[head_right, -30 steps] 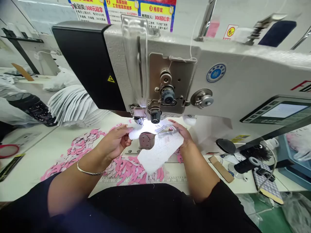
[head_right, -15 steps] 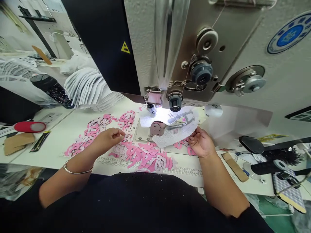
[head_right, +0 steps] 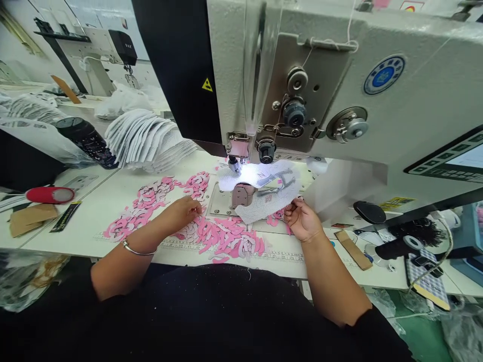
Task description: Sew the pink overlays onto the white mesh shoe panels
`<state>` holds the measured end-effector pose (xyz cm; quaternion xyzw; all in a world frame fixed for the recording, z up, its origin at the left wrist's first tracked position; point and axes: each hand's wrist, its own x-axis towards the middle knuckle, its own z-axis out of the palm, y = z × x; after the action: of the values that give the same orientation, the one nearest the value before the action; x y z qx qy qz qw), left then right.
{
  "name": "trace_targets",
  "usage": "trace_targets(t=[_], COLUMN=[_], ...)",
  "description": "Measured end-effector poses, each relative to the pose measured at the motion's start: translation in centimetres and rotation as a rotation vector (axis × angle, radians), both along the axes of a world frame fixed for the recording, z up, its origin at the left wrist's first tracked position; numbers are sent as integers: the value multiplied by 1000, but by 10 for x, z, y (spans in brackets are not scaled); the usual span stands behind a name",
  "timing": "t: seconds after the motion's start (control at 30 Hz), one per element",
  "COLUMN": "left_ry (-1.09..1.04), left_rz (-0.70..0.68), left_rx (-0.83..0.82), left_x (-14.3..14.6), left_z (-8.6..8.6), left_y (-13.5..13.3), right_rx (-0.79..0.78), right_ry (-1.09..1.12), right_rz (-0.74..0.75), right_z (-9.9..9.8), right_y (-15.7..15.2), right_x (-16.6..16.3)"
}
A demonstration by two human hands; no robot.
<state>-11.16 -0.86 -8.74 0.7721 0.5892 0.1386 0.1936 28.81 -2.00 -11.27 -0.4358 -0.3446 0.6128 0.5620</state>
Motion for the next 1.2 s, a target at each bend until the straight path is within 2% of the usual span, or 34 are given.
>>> trace_targets(t=[0.13,0.23,0.33,0.4,0.47,0.57,0.63,0.7,0.8,0.9,1.0,1.1,1.17,1.2], left_ry=[-101,-296,-352,-340,-328,-360,-451,-624,-965,-1102,-1072,-1037,-1052,-1064], left_rz=[-18,10,-24,-164,-300,-394,-373,-302,-144,-78,-48,16,25,18], left_rx=[-70,-73,183,443,623,708,643,438,-13,-286,-304,-210,-182,-202], left_x=[-7,-4,17,38,56,71,73,72,71,70,68,65,66,68], left_z=[31,62,79,80,76,69,69,70,73,79,89,102,107,108], left_y=[-8,-23,-41,-50,-56,-58,-58,-58,-57,-51,-36,-13,4,11], right_rx=[-4,-28,-60,-16,69,97,101,139,231,384,676,1032,1135,1139], right_ry=[-29,-98,-180,-234,-226,-119,-96,-143,-321,-615,-965,-1200,-1299,-1349], right_rz=[71,219,450,642,670,621,597,572,512,436,303,0,-178,-215], right_z=[7,23,49,67,81,92,93,93,93,96,101,103,101,99], right_y=[-12,-30,-49,-59,-62,-57,-52,-47,-43,-40,-34,-24,-16,-12], right_x=[6,5,-20,-51,-85,-121,-130,-131,-131,-132,-130,-123,-120,-119])
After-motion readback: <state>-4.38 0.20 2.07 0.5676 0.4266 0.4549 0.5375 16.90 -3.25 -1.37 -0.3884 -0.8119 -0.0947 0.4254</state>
